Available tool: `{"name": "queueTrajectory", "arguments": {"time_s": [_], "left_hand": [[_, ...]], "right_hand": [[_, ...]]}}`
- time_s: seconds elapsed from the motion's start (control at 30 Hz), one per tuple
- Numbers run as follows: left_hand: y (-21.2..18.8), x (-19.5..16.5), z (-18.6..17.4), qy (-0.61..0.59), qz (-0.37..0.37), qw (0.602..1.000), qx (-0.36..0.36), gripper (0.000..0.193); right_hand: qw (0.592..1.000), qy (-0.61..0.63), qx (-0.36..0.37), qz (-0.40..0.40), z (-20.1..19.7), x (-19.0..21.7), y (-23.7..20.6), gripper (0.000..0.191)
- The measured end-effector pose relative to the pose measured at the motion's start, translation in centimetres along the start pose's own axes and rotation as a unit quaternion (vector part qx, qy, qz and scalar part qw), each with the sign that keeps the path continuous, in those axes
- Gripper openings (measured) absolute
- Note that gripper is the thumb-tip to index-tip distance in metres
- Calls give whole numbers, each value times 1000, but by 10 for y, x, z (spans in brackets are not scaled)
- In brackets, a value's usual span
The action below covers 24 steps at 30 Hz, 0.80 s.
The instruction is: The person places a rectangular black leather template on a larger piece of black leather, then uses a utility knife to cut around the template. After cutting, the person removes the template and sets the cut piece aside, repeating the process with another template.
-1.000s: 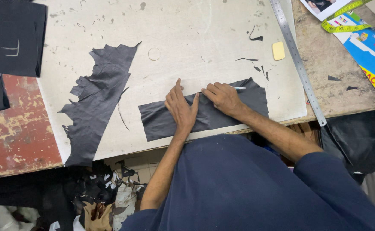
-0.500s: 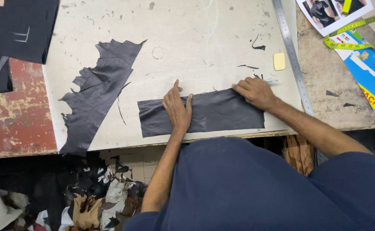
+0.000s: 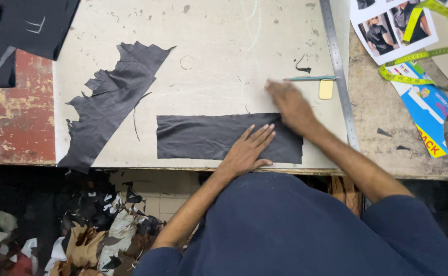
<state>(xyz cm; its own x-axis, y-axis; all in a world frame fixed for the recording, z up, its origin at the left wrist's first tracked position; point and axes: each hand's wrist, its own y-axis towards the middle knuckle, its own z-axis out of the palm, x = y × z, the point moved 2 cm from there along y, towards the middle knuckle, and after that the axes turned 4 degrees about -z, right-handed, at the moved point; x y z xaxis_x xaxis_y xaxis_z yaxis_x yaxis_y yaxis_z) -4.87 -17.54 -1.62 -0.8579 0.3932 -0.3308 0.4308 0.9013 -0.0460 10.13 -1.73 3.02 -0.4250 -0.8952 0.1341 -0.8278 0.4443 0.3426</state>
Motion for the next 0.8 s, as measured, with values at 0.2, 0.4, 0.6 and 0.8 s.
{"name": "queueTrajectory", "arguments": {"time_s": [0.2, 0.4, 0.6, 0.8], "left_hand": [[-64, 64, -32, -10, -133, 989, -61, 97], [-159, 164, -69, -28, -341, 923, -178, 83], [-140, 174, -109, -62, -374, 868, -322, 65], [-101, 236, -184, -124, -263, 864, -410, 38]], "right_hand": [[978, 91, 180, 62, 18, 82, -68, 95], [967, -17, 109, 228, 9, 75, -71, 85], [965, -16, 8, 260, 16, 123, -27, 76], [980, 96, -53, 167, 36, 177, 73, 56]]}}
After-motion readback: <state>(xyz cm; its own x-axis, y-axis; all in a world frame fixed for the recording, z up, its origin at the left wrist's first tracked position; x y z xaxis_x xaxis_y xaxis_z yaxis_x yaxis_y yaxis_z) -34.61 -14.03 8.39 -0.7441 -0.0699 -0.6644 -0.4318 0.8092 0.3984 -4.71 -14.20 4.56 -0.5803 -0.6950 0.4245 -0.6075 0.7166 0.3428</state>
